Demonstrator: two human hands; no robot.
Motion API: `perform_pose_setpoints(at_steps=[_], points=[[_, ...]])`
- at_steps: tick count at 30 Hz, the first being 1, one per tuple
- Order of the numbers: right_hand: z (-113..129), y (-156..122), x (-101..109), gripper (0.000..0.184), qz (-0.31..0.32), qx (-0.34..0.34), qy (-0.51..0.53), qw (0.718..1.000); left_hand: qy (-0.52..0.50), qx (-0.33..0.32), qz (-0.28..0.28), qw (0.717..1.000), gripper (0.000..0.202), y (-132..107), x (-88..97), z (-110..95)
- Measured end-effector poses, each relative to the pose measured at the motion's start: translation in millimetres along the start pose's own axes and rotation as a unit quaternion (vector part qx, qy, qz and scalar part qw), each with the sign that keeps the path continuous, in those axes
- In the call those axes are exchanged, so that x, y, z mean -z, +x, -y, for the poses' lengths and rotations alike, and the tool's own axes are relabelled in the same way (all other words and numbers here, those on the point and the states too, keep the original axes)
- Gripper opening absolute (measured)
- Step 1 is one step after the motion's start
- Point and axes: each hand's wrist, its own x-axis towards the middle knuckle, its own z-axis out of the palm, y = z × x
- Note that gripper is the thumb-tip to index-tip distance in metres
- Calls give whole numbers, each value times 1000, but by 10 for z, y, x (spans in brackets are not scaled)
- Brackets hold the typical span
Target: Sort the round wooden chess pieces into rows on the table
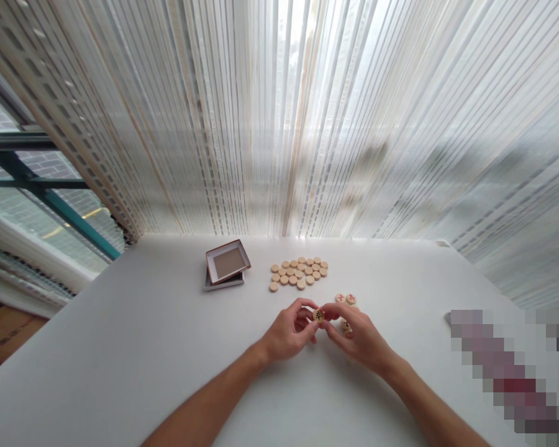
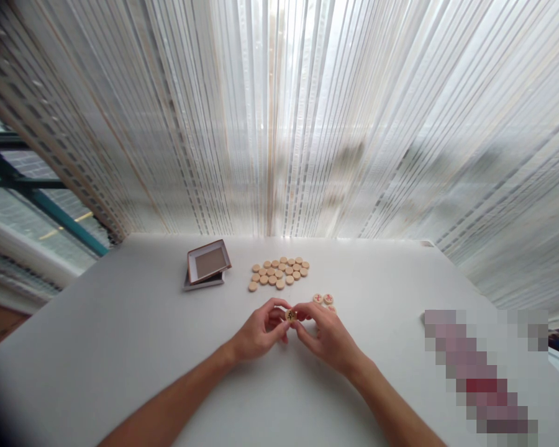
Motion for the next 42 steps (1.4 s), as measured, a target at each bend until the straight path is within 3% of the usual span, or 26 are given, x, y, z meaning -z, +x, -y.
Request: perform_pose_setpoints(at_steps=[9,16,31,42], points=[[-36,-11,-42,5,-1,-26,-5,1000,75,-22,8,997,29,-20,-15,0],[-52,-14,-57,14,6,-46,-6,999,110,-34,20,993,25,-33,-20,-5],[15,0,-24,7,16,-32,40,999,86,-29,15,996,26,-16,7,10],[35,-8,-79,17,15,-12,41,999,29,-1,-7,1000,28,4,32,58]])
